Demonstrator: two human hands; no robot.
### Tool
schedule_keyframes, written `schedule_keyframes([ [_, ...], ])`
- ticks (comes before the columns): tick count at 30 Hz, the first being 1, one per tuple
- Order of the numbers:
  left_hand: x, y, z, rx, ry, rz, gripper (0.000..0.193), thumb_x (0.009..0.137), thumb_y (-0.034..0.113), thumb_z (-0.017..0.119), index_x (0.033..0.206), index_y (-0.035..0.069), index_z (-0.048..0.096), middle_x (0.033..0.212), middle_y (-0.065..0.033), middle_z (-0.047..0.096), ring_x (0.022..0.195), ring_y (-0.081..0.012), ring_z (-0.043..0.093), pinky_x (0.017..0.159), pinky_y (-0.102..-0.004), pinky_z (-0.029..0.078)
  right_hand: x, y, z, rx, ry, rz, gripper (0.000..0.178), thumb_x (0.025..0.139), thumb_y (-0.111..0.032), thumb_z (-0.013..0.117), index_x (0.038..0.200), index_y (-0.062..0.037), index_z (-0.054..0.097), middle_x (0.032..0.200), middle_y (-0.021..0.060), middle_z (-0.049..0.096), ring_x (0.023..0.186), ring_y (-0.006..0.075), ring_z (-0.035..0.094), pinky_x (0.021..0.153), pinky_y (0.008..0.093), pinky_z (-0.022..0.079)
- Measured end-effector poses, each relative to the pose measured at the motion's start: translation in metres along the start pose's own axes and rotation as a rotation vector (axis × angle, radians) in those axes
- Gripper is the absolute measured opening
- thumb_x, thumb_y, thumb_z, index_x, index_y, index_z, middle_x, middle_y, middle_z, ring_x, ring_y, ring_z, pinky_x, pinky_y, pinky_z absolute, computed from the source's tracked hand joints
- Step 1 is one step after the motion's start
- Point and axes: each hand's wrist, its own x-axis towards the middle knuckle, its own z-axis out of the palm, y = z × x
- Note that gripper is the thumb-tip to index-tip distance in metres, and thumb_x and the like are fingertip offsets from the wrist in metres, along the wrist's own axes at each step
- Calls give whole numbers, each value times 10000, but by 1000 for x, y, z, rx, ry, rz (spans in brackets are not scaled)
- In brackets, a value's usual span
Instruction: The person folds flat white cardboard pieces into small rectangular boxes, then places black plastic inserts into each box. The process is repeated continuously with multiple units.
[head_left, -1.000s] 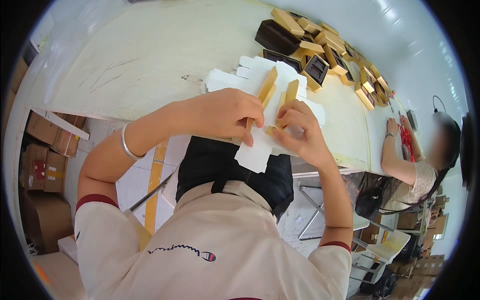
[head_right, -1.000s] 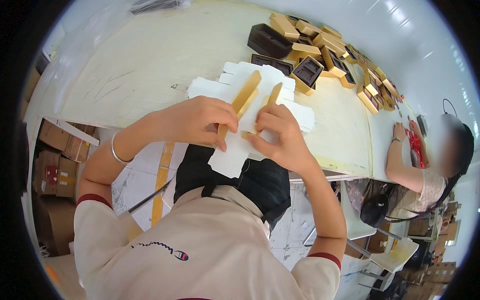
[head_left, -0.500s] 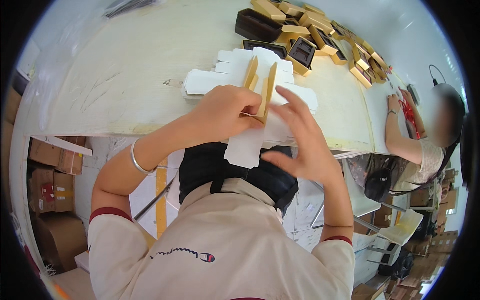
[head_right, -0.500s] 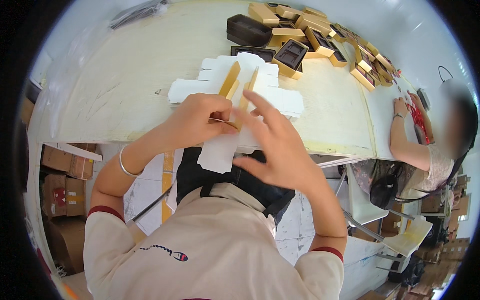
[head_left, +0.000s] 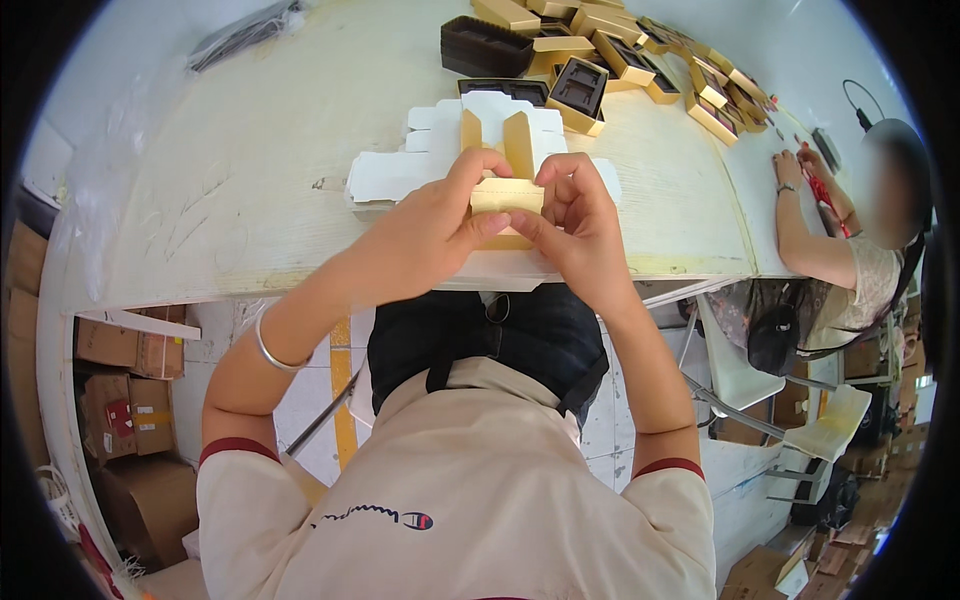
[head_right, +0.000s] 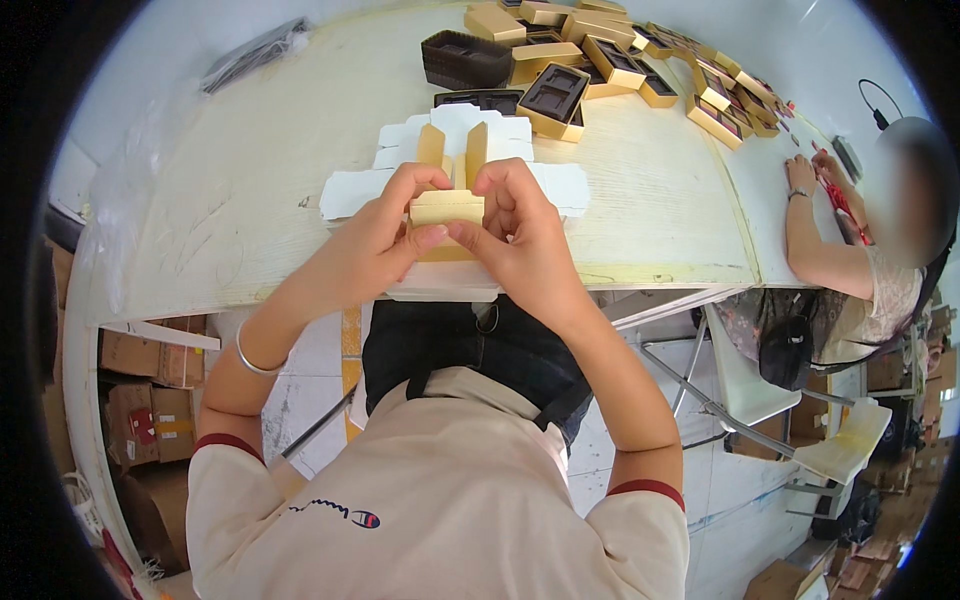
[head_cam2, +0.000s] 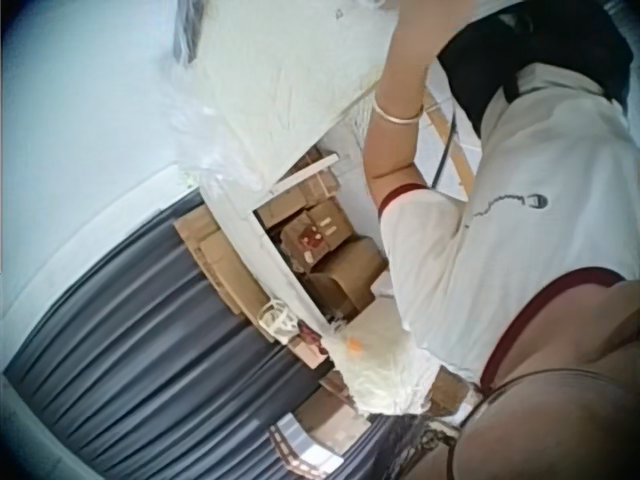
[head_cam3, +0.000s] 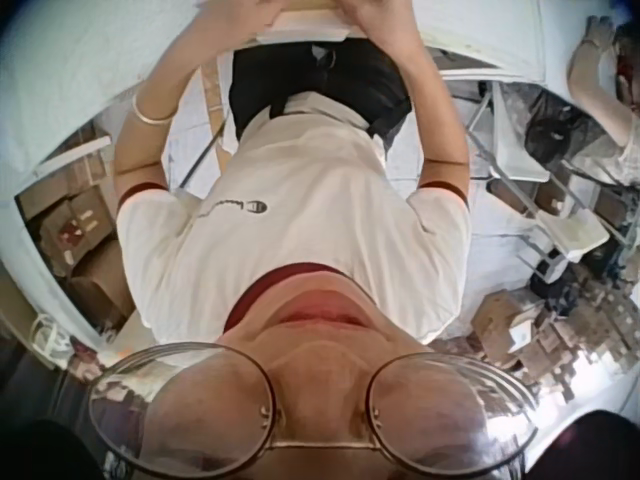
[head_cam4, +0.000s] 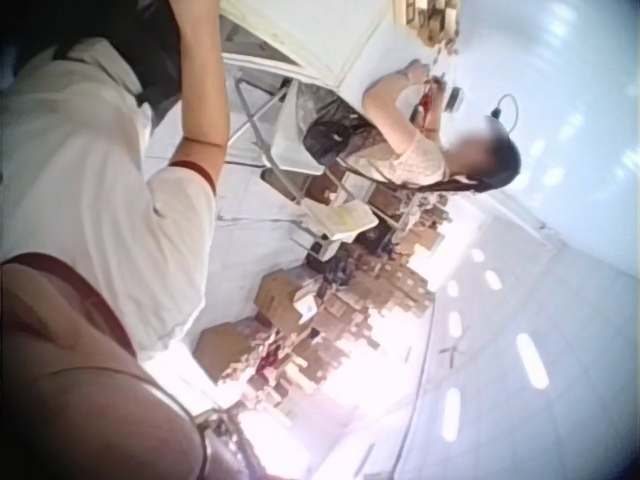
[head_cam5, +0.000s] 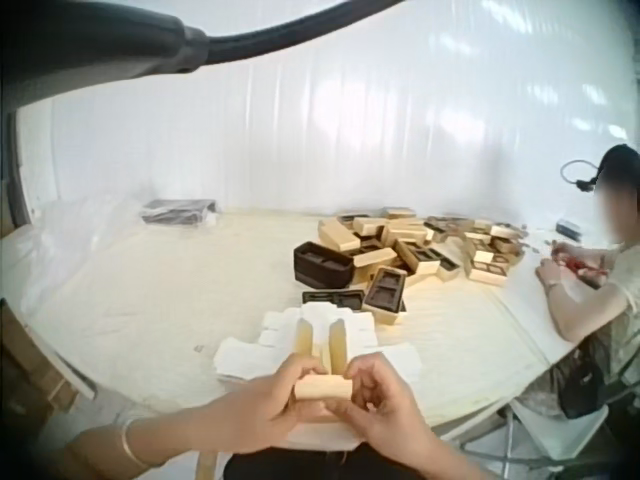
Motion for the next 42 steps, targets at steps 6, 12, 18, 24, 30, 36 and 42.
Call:
schedule_keyframes([
  [6, -2, -12, 22, 170, 140, 282, 352, 927, 55, 513, 1240, 96, 358, 1159, -168, 500, 873, -404, 598, 669, -444, 483, -5, 10, 3, -499, 81, -482, 251, 781, 39, 689, 988, -68, 598, 1017, 99, 552, 631, 177, 518, 515, 257, 374],
  [12, 3, -6, 9, -36, 100, 32, 316, 948, 65, 511, 1223, 63, 357, 1103, -94, 514, 645, -136, 538, 573, -257, 453, -23, 8, -1, -1152, 96, -709, 437, 703, -140, 732, 1118, -58, 621, 1148, 77, 565, 932, 227, 522, 776, 348, 377],
  [18, 16, 3, -13, -142, -111, -273, 283, 923, 157, 598, 1137, 52, 447, 986, -41, 545, 557, -87, 495, 509, -234, 418, 2, -6, -8, -1121, -29, -771, 324, 713, -101, 705, 1026, -48, 640, 1058, 45, 577, 936, 219, 514, 781, 334, 375],
  [24, -4, 5, 4, 589, 251, 186, 228, 831, 139, 672, 976, 6, 557, 898, -108, 587, 682, -283, 596, 625, -368, 484, 15, -5, -17, -1043, -285, -687, 180, 704, -36, 681, 879, -47, 643, 912, 44, 592, 887, 204, 524, 767, 333, 374],
  [30, -2, -12, 9, 485, 161, 197, 97, 774, 21, 653, 858, 5, 608, 782, -99, 553, 794, -293, 570, 666, -372, 463, 19, -10, -19, -882, -444, -452, 181, 734, -23, 688, 909, -56, 650, 875, 42, 612, 876, 229, 535, 785, 334, 369],
  [36, -3, -13, -55, 428, -171, 389, 96, 732, 43, 680, 826, 24, 664, 919, -47, 652, 929, -271, 556, 802, -358, 460, 35, -14, -57, -940, -240, -699, 144, 756, -67, 699, 891, -49, 653, 818, 43, 613, 811, 236, 521, 743, 346, 378],
  [42, -5, 0, -46, 850, 264, 374, 444, 722, 116, 720, 1153, 91, 617, 1275, -99, 559, 1073, -307, 538, 920, -376, 445, 23, -23, -34, -1058, -191, -585, 86, 742, -85, 710, 801, -49, 659, 682, 80, 611, 712, 258, 560, 676, 367, 413],
])
